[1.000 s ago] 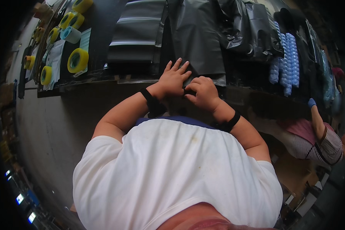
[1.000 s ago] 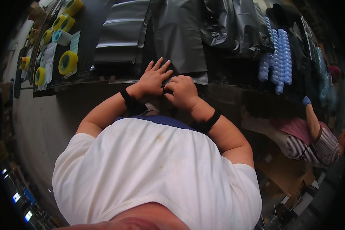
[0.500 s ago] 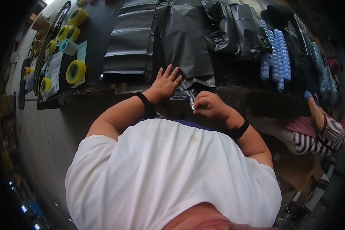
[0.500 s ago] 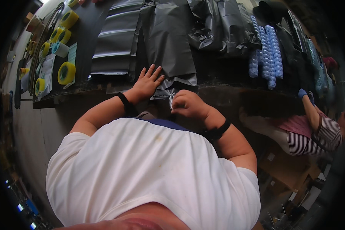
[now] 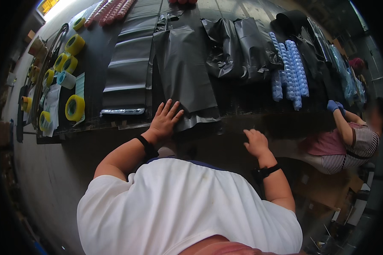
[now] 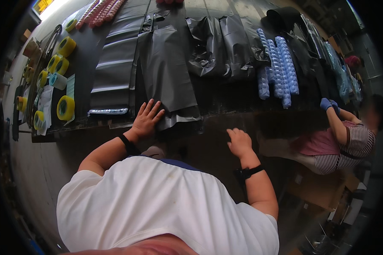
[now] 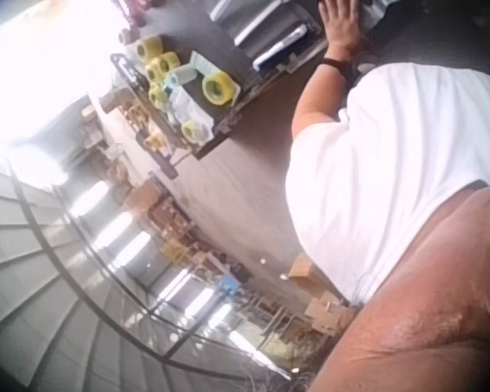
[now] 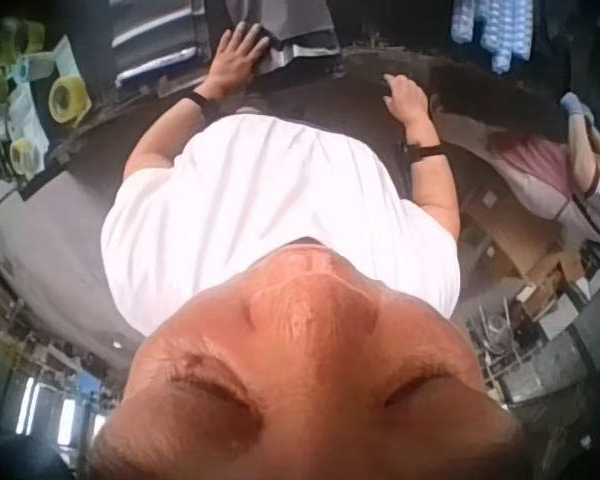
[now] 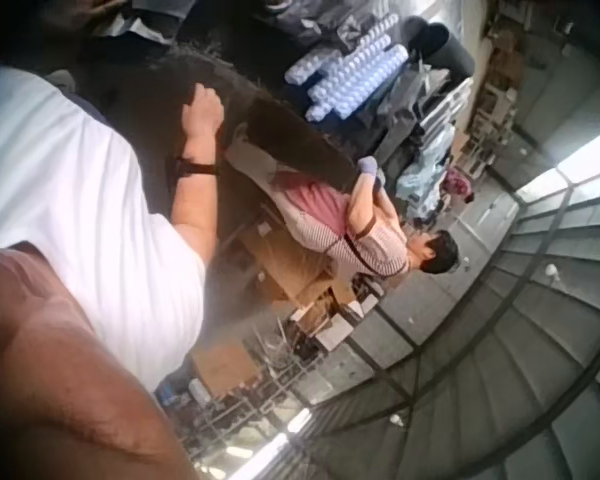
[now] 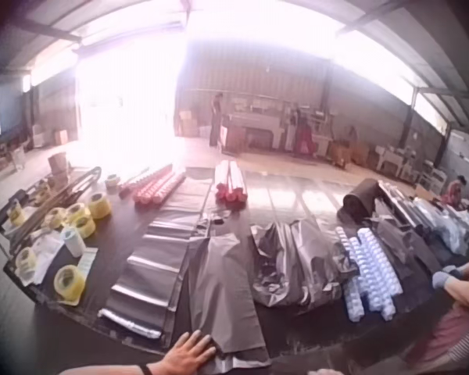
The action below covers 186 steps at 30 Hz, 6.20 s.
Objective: Wrapping blue and pink foam rollers in grey plastic sheets.
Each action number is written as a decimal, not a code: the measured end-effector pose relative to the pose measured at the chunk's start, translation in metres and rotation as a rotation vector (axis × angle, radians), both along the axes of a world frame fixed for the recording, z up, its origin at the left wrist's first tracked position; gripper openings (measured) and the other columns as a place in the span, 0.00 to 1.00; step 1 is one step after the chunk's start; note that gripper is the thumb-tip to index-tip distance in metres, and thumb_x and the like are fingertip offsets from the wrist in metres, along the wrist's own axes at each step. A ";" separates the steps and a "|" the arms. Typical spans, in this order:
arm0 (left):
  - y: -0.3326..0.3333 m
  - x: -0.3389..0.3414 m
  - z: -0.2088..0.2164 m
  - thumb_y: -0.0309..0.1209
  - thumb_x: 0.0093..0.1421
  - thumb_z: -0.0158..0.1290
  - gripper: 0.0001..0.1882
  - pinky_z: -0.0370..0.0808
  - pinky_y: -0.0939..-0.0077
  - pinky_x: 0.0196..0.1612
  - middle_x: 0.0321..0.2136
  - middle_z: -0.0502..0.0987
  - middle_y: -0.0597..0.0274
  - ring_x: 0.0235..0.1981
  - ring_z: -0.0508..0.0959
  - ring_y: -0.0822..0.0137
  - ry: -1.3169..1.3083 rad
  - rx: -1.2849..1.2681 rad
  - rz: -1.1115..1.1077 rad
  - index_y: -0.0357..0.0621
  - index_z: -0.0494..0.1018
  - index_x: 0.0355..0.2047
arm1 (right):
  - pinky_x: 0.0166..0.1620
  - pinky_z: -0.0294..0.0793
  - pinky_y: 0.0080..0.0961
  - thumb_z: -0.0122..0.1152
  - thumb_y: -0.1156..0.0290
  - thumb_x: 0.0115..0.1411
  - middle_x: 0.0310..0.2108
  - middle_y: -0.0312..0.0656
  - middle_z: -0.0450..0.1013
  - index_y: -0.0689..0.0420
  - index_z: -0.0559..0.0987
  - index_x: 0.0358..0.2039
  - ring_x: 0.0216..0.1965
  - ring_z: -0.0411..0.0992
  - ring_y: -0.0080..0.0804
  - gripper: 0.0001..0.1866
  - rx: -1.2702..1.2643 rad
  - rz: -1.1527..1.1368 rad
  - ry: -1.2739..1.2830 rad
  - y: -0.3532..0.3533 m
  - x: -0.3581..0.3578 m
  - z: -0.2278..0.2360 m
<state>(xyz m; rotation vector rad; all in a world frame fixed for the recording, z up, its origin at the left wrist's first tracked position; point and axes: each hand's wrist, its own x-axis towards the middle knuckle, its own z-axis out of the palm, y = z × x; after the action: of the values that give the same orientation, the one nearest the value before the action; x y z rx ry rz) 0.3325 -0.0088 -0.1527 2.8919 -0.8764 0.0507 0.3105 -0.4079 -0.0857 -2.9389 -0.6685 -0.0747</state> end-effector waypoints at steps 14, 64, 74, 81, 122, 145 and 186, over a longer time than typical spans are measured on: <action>0.014 0.001 0.006 0.27 0.55 0.48 0.28 0.48 0.61 0.71 0.67 0.60 0.62 0.70 0.55 0.63 -0.002 -0.121 -0.084 0.49 0.69 0.59 | 0.62 0.65 0.34 0.62 0.71 0.51 0.53 0.33 0.75 0.48 0.81 0.45 0.60 0.68 0.31 0.18 0.179 0.890 -0.198 0.099 0.128 -0.003; -0.054 0.169 0.067 0.46 0.52 0.61 0.55 0.67 0.62 0.61 0.60 0.57 0.27 0.59 0.64 0.35 0.417 -0.571 0.583 0.21 0.42 0.65 | 0.59 0.66 0.38 0.65 0.47 0.53 0.60 0.49 0.59 0.60 0.53 0.68 0.58 0.60 0.47 0.50 0.284 -0.162 0.257 0.196 0.134 -0.007; -0.053 0.283 0.055 0.35 0.43 0.64 0.57 0.68 0.61 0.60 0.57 0.59 0.31 0.59 0.65 0.39 0.465 -0.785 0.602 0.27 0.41 0.67 | 0.59 0.60 0.43 0.63 0.58 0.55 0.57 0.42 0.64 0.54 0.65 0.63 0.58 0.61 0.43 0.36 0.157 -0.720 -0.080 0.112 0.228 0.009; -0.113 0.286 0.078 0.38 0.48 0.62 0.54 0.63 0.62 0.62 0.58 0.60 0.32 0.60 0.63 0.42 0.363 -0.943 0.240 0.27 0.44 0.67 | 0.48 0.61 0.33 0.56 0.65 0.57 0.47 0.40 0.65 0.47 0.63 0.64 0.49 0.62 0.36 0.32 -0.268 -0.768 -0.106 0.115 0.241 -0.019; -0.239 0.370 0.060 0.45 0.50 0.62 0.58 0.57 0.64 0.67 0.63 0.50 0.26 0.66 0.55 0.39 0.536 -0.475 0.278 0.22 0.39 0.67 | 0.48 0.69 0.24 0.74 0.66 0.45 0.42 0.35 0.72 0.60 0.71 0.51 0.42 0.69 0.22 0.33 1.630 -0.344 0.076 -0.072 0.102 0.078; 0.259 0.203 0.071 0.36 0.59 0.56 0.28 0.63 0.59 0.63 0.56 0.71 0.43 0.59 0.68 0.47 0.096 -0.090 0.588 0.35 0.68 0.57 | 0.47 0.75 0.44 0.70 0.50 0.45 0.45 0.47 0.71 0.52 0.66 0.55 0.45 0.73 0.51 0.39 0.169 -0.381 0.140 0.108 0.120 0.016; 0.028 0.161 0.026 0.52 0.66 0.41 0.34 0.38 0.54 0.71 0.71 0.48 0.53 0.72 0.43 0.53 0.148 -0.015 0.036 0.38 0.62 0.63 | 0.51 0.73 0.38 0.72 0.62 0.43 0.48 0.52 0.73 0.58 0.72 0.54 0.48 0.73 0.49 0.36 0.570 -0.482 0.232 0.104 0.096 0.006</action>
<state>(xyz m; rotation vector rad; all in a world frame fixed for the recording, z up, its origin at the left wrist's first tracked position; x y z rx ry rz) 0.4930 0.0190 -0.1267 2.8535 -0.7946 -0.1502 0.4069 -0.3036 -0.0793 -2.4287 0.0986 0.0278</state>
